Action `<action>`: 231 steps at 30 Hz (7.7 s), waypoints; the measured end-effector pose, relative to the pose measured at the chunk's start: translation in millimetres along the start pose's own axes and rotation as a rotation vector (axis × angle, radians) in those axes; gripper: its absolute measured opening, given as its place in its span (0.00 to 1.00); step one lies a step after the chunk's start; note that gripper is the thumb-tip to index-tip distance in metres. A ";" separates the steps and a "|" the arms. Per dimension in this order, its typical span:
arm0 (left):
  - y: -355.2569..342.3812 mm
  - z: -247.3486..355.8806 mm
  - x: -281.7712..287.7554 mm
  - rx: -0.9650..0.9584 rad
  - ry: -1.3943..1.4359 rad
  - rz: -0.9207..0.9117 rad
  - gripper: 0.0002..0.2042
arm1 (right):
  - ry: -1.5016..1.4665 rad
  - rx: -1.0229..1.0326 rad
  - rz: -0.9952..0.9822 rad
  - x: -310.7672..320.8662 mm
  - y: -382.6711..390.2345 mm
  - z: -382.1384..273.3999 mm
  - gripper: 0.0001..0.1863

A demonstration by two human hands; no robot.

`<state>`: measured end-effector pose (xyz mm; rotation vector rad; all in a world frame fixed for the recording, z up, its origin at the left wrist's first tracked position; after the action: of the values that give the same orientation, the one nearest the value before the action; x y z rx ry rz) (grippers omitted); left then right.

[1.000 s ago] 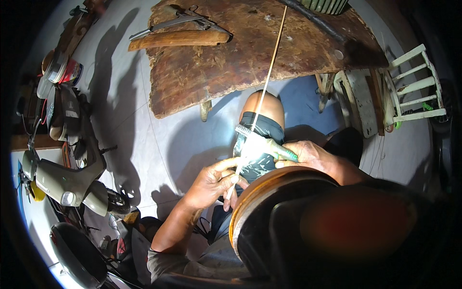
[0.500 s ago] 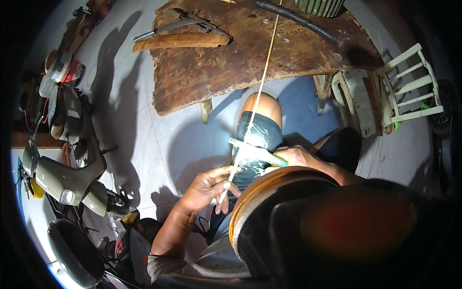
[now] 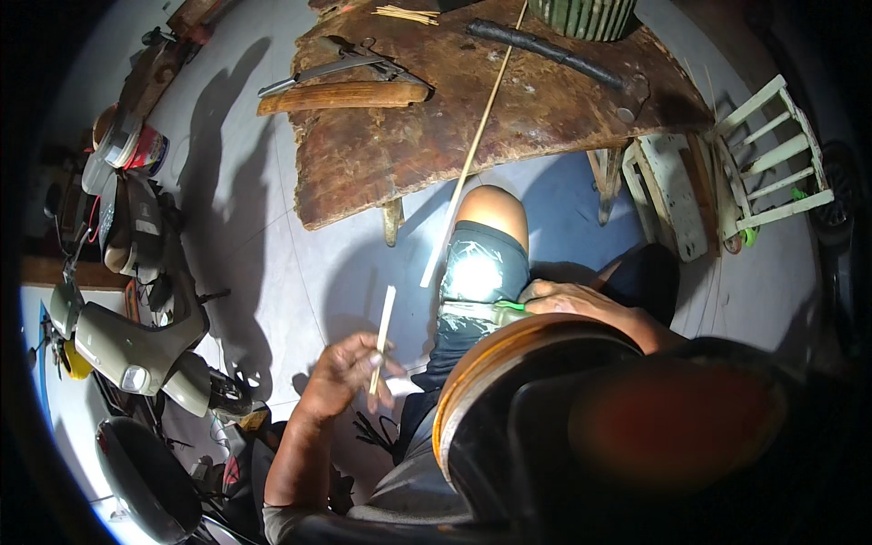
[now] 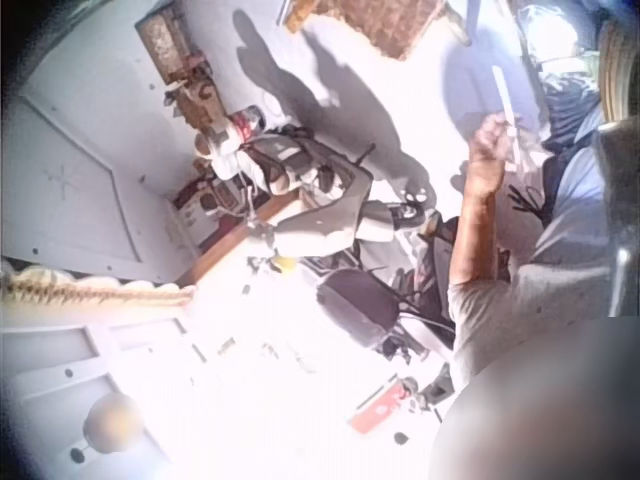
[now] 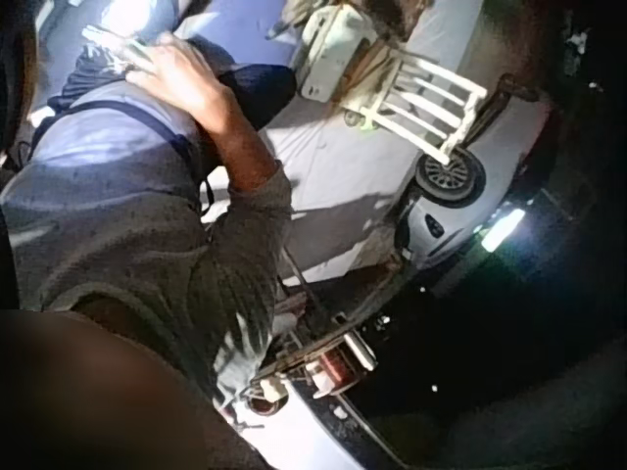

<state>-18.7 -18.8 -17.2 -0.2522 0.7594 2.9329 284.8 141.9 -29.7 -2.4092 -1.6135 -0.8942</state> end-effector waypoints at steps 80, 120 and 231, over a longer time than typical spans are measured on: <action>-50.3 -15.2 -51.6 -0.038 -0.051 0.045 0.28 | -0.184 -0.235 0.040 7.9 -21.3 -15.8 0.19; -29.0 10.6 -10.1 -0.055 -0.052 -0.029 0.09 | -0.028 -0.083 -0.002 8.2 -3.4 -4.4 0.23; -77.8 0.5 -61.1 -0.058 -0.026 -0.101 0.19 | -0.121 -0.304 0.132 35.4 -6.0 -16.4 0.23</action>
<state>52.0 45.8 -42.2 -0.2492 0.6391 2.8595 282.2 166.6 1.0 -2.7859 -1.4228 -1.0556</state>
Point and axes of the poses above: each hand's wrist, its own y-axis away from the middle knuckle, its own x-axis out of the back of the hand, z = x × y, the point moved 5 cm from there along -y, towards the middle knuckle, and after that the axes turned 5 degrees about -x, right-handed, at the moved point
